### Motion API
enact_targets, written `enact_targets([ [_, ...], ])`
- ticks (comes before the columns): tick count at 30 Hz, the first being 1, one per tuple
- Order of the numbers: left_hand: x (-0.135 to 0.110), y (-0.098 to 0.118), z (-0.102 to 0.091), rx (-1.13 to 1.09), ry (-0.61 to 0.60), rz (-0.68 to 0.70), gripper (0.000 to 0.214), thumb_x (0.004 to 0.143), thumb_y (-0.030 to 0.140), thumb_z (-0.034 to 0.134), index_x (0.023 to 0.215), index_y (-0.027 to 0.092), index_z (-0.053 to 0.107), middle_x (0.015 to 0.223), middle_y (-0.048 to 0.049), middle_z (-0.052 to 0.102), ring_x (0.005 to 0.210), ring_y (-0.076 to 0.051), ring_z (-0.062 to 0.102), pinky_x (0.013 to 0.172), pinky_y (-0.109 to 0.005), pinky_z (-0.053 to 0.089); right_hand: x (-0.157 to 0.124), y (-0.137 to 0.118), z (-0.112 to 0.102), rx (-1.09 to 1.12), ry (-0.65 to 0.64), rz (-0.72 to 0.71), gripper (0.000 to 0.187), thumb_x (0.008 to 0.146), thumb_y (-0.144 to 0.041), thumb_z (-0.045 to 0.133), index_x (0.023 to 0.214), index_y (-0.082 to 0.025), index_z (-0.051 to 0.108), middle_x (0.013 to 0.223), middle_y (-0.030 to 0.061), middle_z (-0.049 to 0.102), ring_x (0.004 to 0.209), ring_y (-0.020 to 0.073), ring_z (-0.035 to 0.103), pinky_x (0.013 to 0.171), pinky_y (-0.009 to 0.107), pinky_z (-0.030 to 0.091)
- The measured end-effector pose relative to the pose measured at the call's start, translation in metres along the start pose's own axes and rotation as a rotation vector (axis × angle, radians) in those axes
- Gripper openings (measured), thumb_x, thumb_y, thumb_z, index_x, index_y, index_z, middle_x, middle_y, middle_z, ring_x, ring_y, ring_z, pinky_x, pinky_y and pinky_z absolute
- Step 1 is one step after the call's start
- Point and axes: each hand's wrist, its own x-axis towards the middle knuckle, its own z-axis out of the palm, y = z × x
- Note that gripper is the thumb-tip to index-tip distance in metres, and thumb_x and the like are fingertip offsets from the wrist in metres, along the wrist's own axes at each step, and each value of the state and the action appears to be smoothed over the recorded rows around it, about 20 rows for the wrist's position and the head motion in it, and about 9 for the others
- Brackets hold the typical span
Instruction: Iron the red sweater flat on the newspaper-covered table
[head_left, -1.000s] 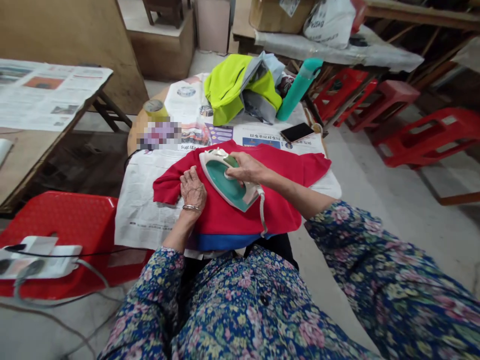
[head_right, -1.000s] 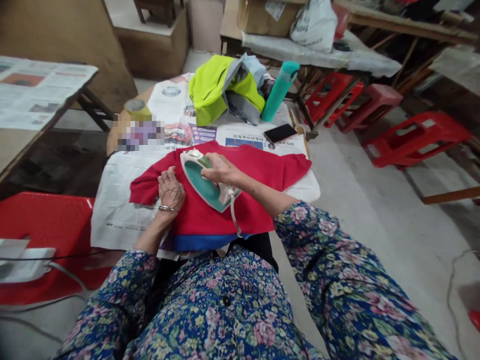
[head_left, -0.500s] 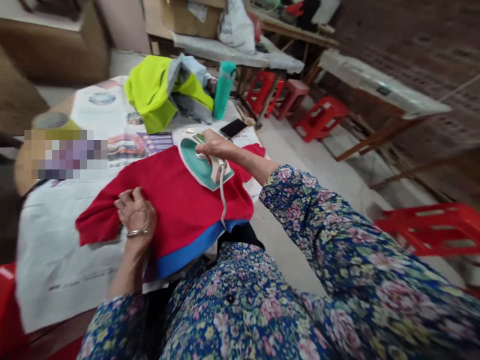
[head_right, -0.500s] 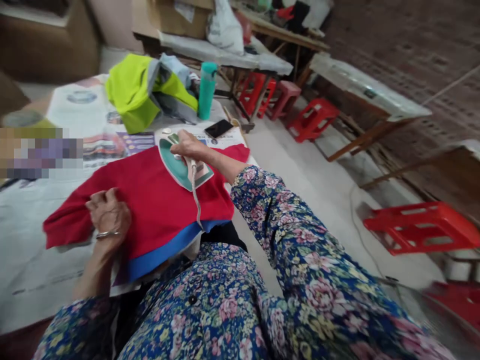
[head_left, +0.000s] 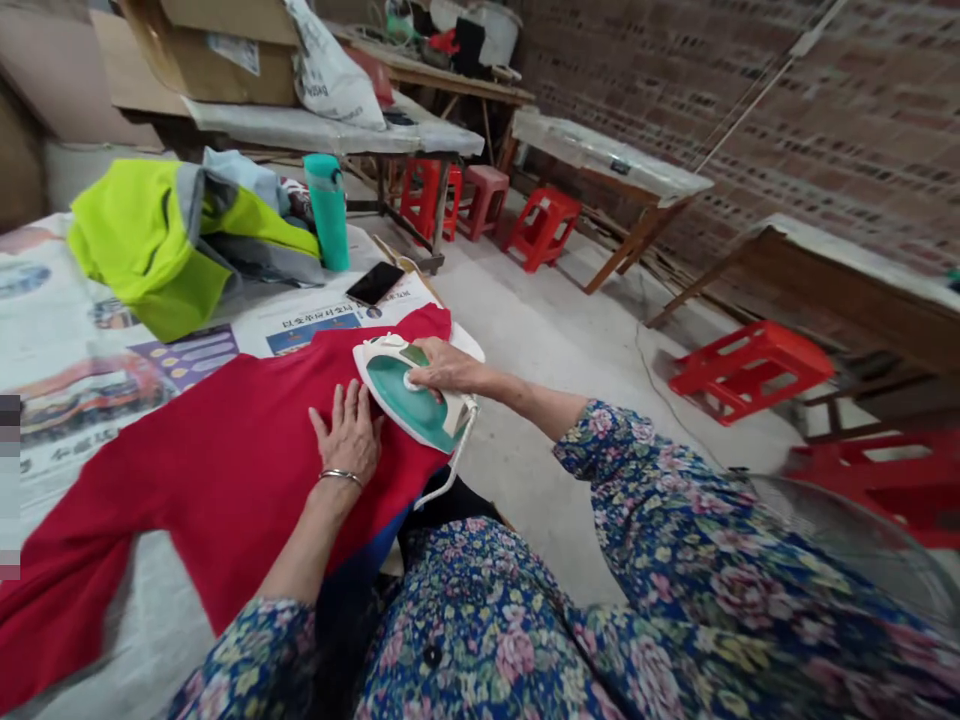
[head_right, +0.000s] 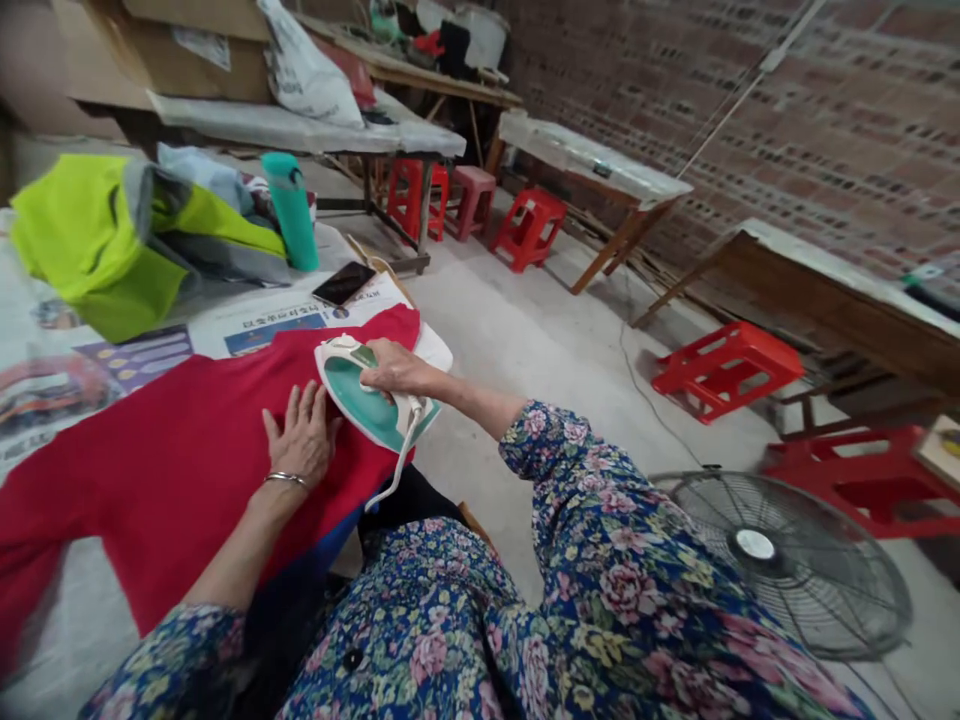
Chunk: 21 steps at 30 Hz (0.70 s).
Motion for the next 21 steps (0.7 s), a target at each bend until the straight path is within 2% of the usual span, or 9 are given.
enact_targets([
  [4, -0.003, -0.006, 0.016, 0.044, -0.019, 0.043, 0.062, 0.106, 0.036, 0.045, 0.164, 0.019, 0.056, 0.172, -0.0224, 0.050, 0.166, -0.044, 0.037, 0.130, -0.085, 0.017, 0.010, 0.011, -0.017, -0.054, 0.073, 0.062, 0.016, 0.088, -0.012, 0.064, 0.094, -0.023, 0.053, 0.055, -0.0069, 0.056, 0.052, 0.0159, 0.059, 0.051, 0.022, 0.046],
  [9, -0.010, -0.016, 0.013, 0.039, 0.022, 0.071, 0.060, 0.107, 0.036, 0.047, 0.165, 0.021, 0.056, 0.172, -0.0222, 0.049, 0.166, -0.045, 0.037, 0.129, -0.086, 0.016, 0.015, 0.030, -0.051, -0.042, 0.206, 0.127, 0.019, 0.085, -0.005, 0.062, 0.079, -0.021, 0.055, 0.054, -0.0057, 0.056, 0.055, 0.0145, 0.061, 0.057, 0.021, 0.049],
  [14, -0.010, -0.013, 0.009, 0.049, 0.027, 0.104, 0.057, 0.107, 0.038, 0.049, 0.161, 0.024, 0.061, 0.174, -0.0207, 0.048, 0.167, -0.045, 0.036, 0.129, -0.085, 0.019, 0.002, 0.036, -0.072, -0.106, 0.312, 0.236, 0.021, 0.082, -0.004, 0.061, 0.072, -0.021, 0.054, 0.050, -0.0048, 0.055, 0.049, 0.0137, 0.054, 0.051, 0.021, 0.044],
  [17, -0.015, -0.006, 0.007, 0.053, -0.042, 0.259, 0.056, 0.104, 0.047, 0.059, 0.156, 0.027, 0.065, 0.175, -0.0182, 0.047, 0.167, -0.045, 0.036, 0.129, -0.084, 0.022, -0.008, 0.033, -0.074, -0.146, 0.309, 0.180, 0.020, 0.078, -0.007, 0.064, 0.074, -0.023, 0.053, 0.049, -0.0043, 0.056, 0.048, 0.0146, 0.053, 0.048, 0.022, 0.042],
  [19, -0.023, 0.003, 0.008, 0.032, -0.123, 0.419, 0.055, 0.101, 0.050, 0.065, 0.153, 0.031, 0.068, 0.172, -0.0156, 0.053, 0.163, -0.043, 0.042, 0.130, -0.080, 0.026, -0.011, 0.028, -0.072, -0.137, 0.289, 0.085, 0.018, 0.079, -0.009, 0.066, 0.077, -0.023, 0.054, 0.051, -0.0039, 0.056, 0.050, 0.0151, 0.054, 0.048, 0.022, 0.043],
  [21, -0.032, 0.012, 0.011, -0.005, -0.180, 0.552, 0.050, 0.099, 0.048, 0.069, 0.147, 0.033, 0.071, 0.163, -0.0134, 0.063, 0.156, -0.039, 0.052, 0.131, -0.072, 0.033, -0.011, 0.022, -0.066, -0.087, 0.242, 0.018, 0.014, 0.080, -0.012, 0.066, 0.084, -0.022, 0.057, 0.055, -0.0036, 0.058, 0.052, 0.0162, 0.058, 0.049, 0.023, 0.046],
])
